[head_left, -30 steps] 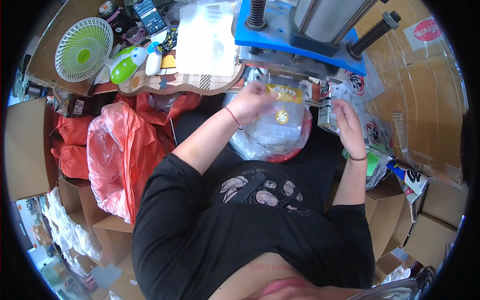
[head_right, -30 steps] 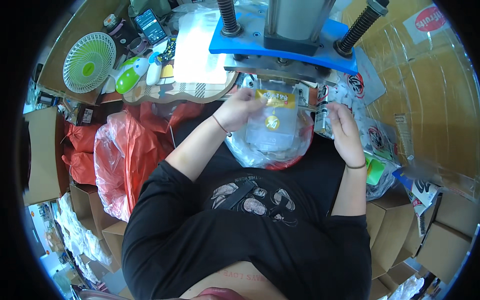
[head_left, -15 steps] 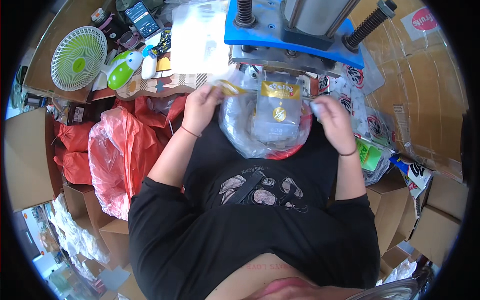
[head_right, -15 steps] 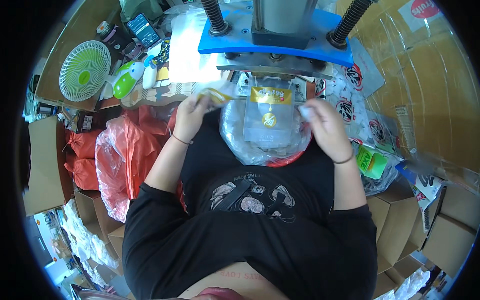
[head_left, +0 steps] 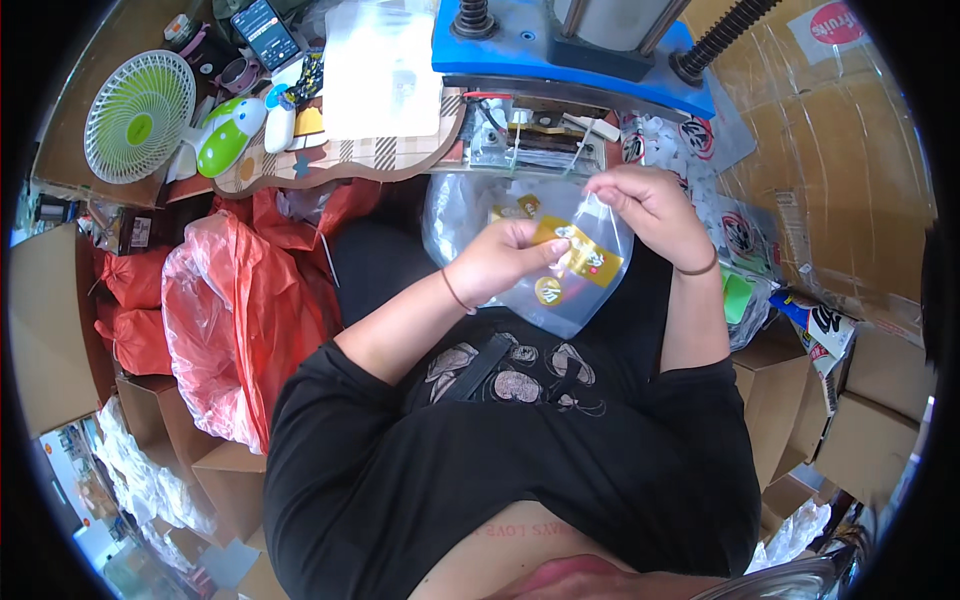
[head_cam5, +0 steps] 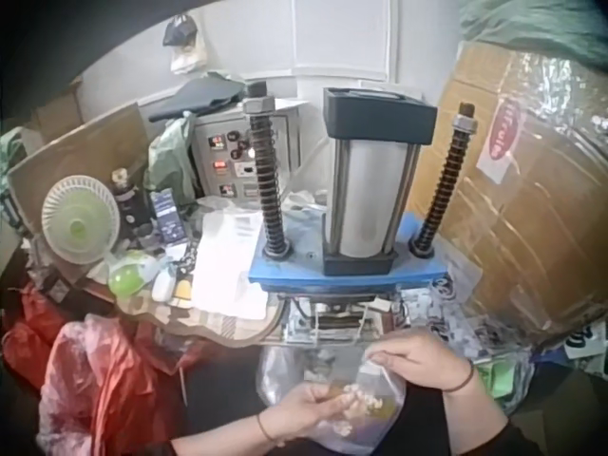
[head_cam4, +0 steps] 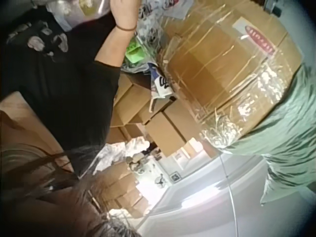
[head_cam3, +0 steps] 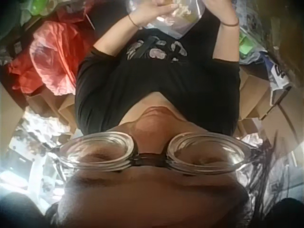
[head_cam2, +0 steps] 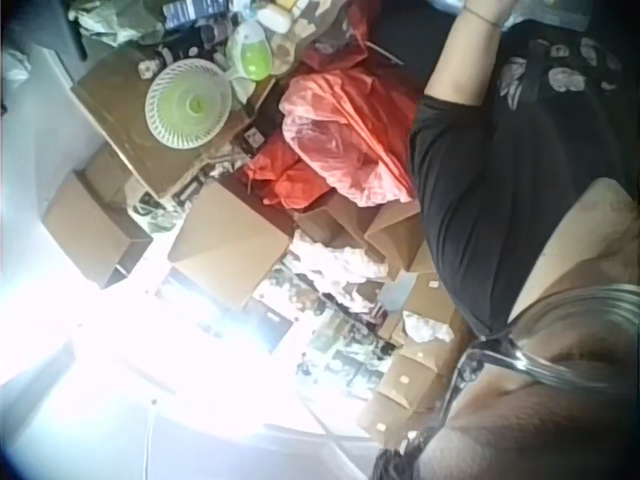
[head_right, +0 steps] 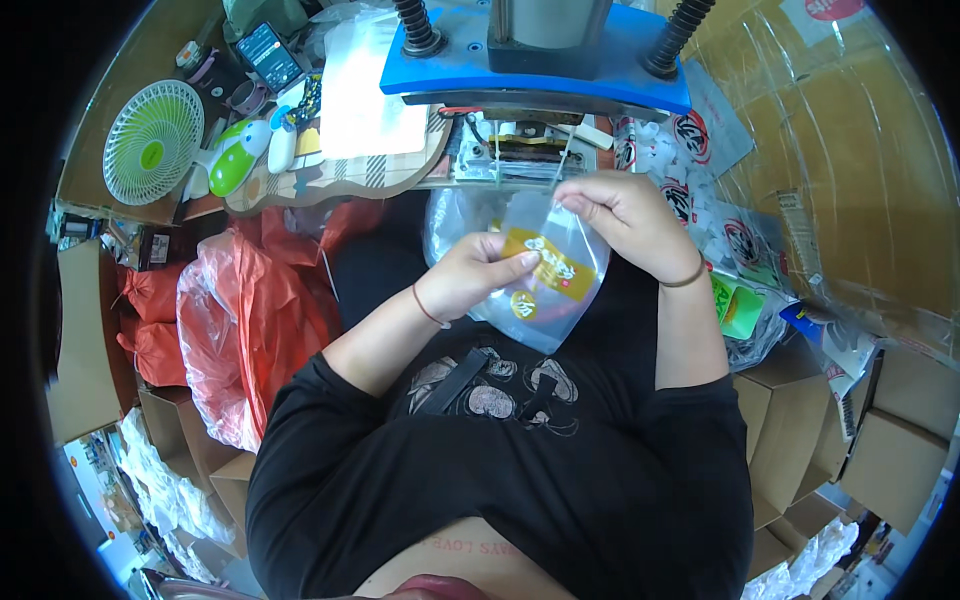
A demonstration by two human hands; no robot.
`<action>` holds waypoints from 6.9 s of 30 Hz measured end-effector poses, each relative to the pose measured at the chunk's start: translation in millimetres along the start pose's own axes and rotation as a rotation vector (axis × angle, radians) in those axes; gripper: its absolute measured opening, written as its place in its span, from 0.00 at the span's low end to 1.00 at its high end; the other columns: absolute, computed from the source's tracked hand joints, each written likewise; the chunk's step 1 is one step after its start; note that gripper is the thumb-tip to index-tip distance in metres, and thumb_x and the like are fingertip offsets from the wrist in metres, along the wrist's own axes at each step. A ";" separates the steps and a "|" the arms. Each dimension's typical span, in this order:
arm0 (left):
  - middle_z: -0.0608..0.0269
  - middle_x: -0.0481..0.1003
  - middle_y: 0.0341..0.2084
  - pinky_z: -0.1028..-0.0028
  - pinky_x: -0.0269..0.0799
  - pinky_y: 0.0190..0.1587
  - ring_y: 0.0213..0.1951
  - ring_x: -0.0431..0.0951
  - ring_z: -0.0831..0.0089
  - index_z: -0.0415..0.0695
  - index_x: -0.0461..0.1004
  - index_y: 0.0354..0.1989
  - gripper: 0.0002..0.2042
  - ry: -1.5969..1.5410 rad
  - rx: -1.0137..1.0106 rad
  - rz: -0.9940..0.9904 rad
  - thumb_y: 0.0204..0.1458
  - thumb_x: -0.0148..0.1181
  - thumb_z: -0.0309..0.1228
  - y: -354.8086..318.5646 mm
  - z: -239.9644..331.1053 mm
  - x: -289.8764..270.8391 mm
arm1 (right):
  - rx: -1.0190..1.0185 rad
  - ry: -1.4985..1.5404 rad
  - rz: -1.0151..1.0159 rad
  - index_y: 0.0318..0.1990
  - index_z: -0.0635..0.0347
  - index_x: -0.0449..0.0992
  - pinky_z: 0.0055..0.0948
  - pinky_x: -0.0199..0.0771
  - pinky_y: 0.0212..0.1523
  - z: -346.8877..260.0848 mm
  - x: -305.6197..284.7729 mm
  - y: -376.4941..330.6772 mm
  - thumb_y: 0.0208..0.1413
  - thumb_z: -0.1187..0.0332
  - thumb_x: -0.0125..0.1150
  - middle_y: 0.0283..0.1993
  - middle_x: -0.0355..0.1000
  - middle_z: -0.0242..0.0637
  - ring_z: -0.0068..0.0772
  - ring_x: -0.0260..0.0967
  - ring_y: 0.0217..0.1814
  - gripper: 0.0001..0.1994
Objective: Sealing small plastic bags containing food products using an industrial packaging machine.
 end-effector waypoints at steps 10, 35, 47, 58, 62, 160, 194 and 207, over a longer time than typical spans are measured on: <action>0.69 0.80 0.32 0.83 0.69 0.32 0.28 0.73 0.86 0.40 0.80 0.43 0.12 0.082 -0.020 -0.099 0.61 0.63 0.37 10.1 -22.6 15.8 | 0.137 0.045 0.064 0.41 0.64 0.80 0.25 0.72 0.39 10.8 -6.8 -13.5 0.62 0.67 0.61 0.33 0.77 0.33 0.25 0.74 0.36 0.09; 0.40 0.65 0.60 0.57 0.69 0.56 0.58 0.72 0.47 0.40 0.65 0.62 0.29 2.071 0.531 0.780 0.55 0.62 0.41 12.2 105.3 -169.8 | 0.301 0.169 0.170 0.50 0.63 0.71 0.23 0.69 0.40 45.6 11.0 -59.5 0.66 0.60 0.57 0.38 0.71 0.35 0.24 0.68 0.37 0.15; 0.65 0.80 0.28 0.78 0.72 0.36 0.32 0.75 0.83 0.35 0.80 0.40 0.09 0.725 0.259 0.270 0.58 0.64 0.30 -20.5 50.5 -79.2 | -0.042 -0.046 0.245 0.41 0.64 0.75 0.26 0.70 0.37 -22.6 31.3 2.2 0.64 0.66 0.58 0.33 0.72 0.36 0.29 0.70 0.35 0.09; 0.66 0.81 0.36 0.80 0.73 0.39 0.35 0.77 0.82 0.37 0.79 0.45 0.10 0.096 -0.028 -0.108 0.59 0.64 0.30 2.2 -18.1 -3.9 | 0.026 -0.004 0.052 0.46 0.61 0.76 0.37 0.72 0.45 -4.6 3.5 -5.1 0.64 0.64 0.57 0.36 0.73 0.43 0.42 0.72 0.41 0.11; 0.64 0.81 0.37 0.78 0.75 0.41 0.36 0.79 0.80 0.37 0.78 0.47 0.11 -0.034 -0.114 -0.119 0.58 0.64 0.28 18.5 -16.3 -8.9 | 0.241 -0.536 0.117 0.48 0.59 0.74 0.41 0.72 0.46 41.4 -27.9 -31.2 0.61 0.65 0.59 0.38 0.73 0.47 0.52 0.72 0.44 0.11; 0.63 0.81 0.41 0.77 0.76 0.44 0.40 0.81 0.78 0.38 0.78 0.48 0.11 -0.045 -0.104 -0.116 0.57 0.64 0.25 -2.6 -20.9 5.4 | 0.234 -0.707 0.320 0.50 0.57 0.74 0.43 0.72 0.45 34.8 -51.6 -37.1 0.59 0.66 0.60 0.45 0.73 0.45 0.55 0.71 0.47 0.13; 0.64 0.80 0.25 0.76 0.70 0.31 0.27 0.77 0.80 0.39 0.80 0.43 0.09 0.740 0.267 0.342 0.59 0.62 0.31 -27.2 51.9 -89.7 | -0.105 -0.032 0.105 0.45 0.63 0.76 0.32 0.71 0.48 -25.0 22.6 -3.0 0.60 0.72 0.59 0.42 0.75 0.39 0.36 0.73 0.45 0.08; 0.63 0.81 0.36 0.76 0.77 0.40 0.36 0.80 0.79 0.38 0.78 0.48 0.13 0.148 -0.166 -0.185 0.57 0.65 0.30 -2.3 -14.9 6.1 | -0.012 0.068 -0.065 0.48 0.63 0.76 0.29 0.70 0.47 9.5 -1.5 -8.6 0.63 0.71 0.55 0.41 0.75 0.36 0.32 0.71 0.43 0.09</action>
Point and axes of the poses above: each hand's wrist, its own y-axis towards the middle knuckle, its own x-axis out of the palm, z = x × y, the point moved 7 cm from there along y, towards the middle knuckle
